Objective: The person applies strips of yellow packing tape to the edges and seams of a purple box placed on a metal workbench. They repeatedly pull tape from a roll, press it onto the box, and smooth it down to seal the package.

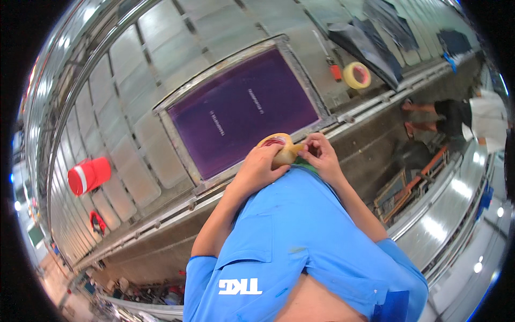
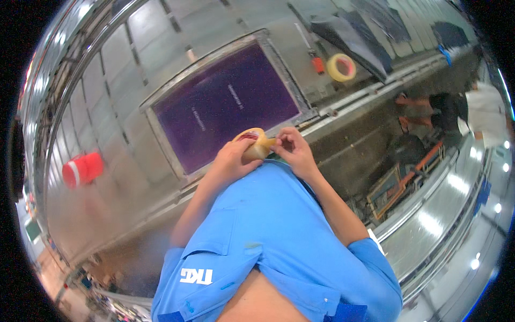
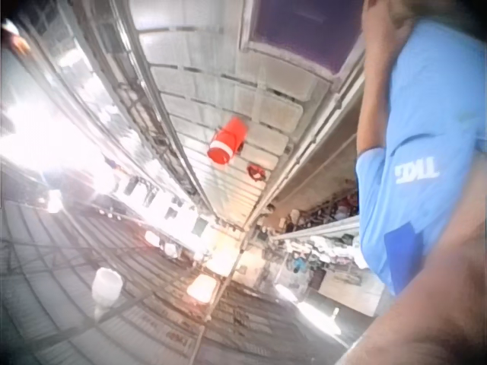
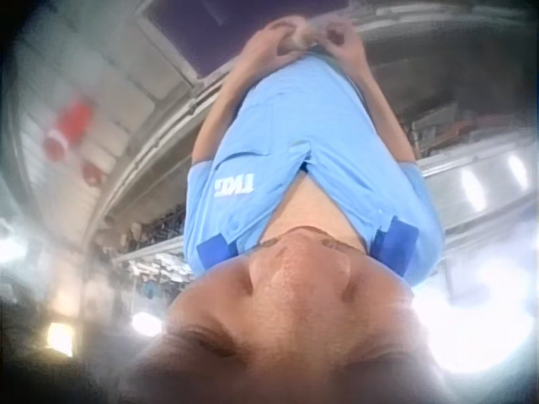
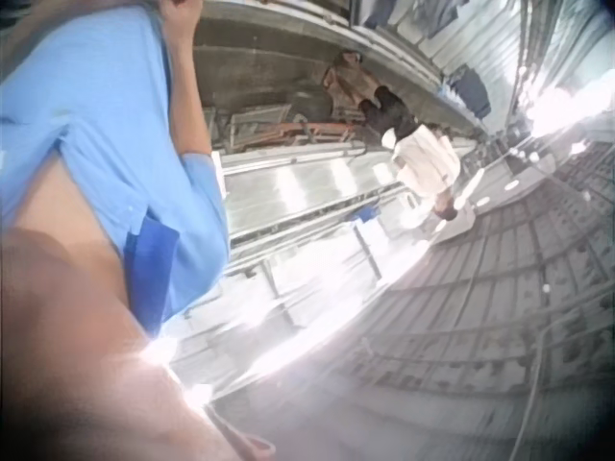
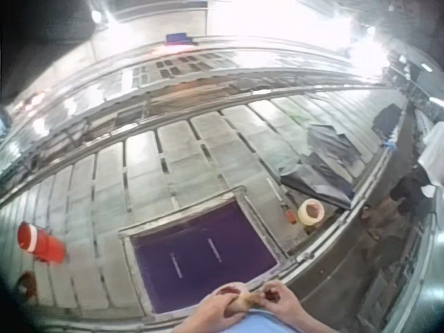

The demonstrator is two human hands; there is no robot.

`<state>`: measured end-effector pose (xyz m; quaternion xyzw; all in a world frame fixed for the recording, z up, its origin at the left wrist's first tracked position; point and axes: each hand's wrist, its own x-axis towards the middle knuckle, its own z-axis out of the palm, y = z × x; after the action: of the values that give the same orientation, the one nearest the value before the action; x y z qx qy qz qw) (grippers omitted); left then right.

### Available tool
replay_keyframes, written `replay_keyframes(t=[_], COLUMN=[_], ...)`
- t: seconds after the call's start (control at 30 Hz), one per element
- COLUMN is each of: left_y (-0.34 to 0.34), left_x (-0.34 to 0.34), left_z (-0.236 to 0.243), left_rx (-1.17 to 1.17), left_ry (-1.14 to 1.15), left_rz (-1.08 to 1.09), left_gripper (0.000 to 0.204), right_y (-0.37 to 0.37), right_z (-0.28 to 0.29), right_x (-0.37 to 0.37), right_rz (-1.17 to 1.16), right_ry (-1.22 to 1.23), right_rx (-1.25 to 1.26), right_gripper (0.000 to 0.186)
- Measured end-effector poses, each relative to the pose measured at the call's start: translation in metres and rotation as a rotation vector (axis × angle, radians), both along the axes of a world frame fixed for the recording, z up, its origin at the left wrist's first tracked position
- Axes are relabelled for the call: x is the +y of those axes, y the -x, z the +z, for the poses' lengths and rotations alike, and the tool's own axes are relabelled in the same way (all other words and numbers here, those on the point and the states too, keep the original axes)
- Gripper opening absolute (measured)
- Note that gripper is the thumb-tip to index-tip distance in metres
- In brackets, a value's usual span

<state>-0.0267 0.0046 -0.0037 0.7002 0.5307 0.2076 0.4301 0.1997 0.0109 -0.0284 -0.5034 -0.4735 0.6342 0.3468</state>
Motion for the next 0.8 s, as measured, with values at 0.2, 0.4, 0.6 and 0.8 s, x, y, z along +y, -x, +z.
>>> replay_keyframes(t=[0.2, 0.4, 0.6, 0.8], left_y=[-0.003, 0.01, 0.079, 0.201], left_x=[0.003, 0.012, -0.006, -0.071], left_z=[-0.004, 0.003, -0.011, -0.027], left_rx=[-0.016, 0.123, 0.198, 0.369], left_ry=[0.117, -0.052, 0.228, 0.216], left_rz=[0.004, -0.106, 0.125, 0.253], left_gripper=[0.046, 0.035, 0.031, 0.033], right_y=[-0.004, 0.001, 0.013, -0.058], right_z=[-0.007, -0.002, 0.0, -0.063], right_x=[0.01, 0.019, 0.022, 0.075], right_rz=[-0.082, 0.002, -0.01, -0.103], right_ry=[0.017, 0.05, -0.049, -0.036], right_rx=[-0.062, 0.008, -0.234, -0.44], right_gripper=[0.034, 0.018, 0.018, 0.031])
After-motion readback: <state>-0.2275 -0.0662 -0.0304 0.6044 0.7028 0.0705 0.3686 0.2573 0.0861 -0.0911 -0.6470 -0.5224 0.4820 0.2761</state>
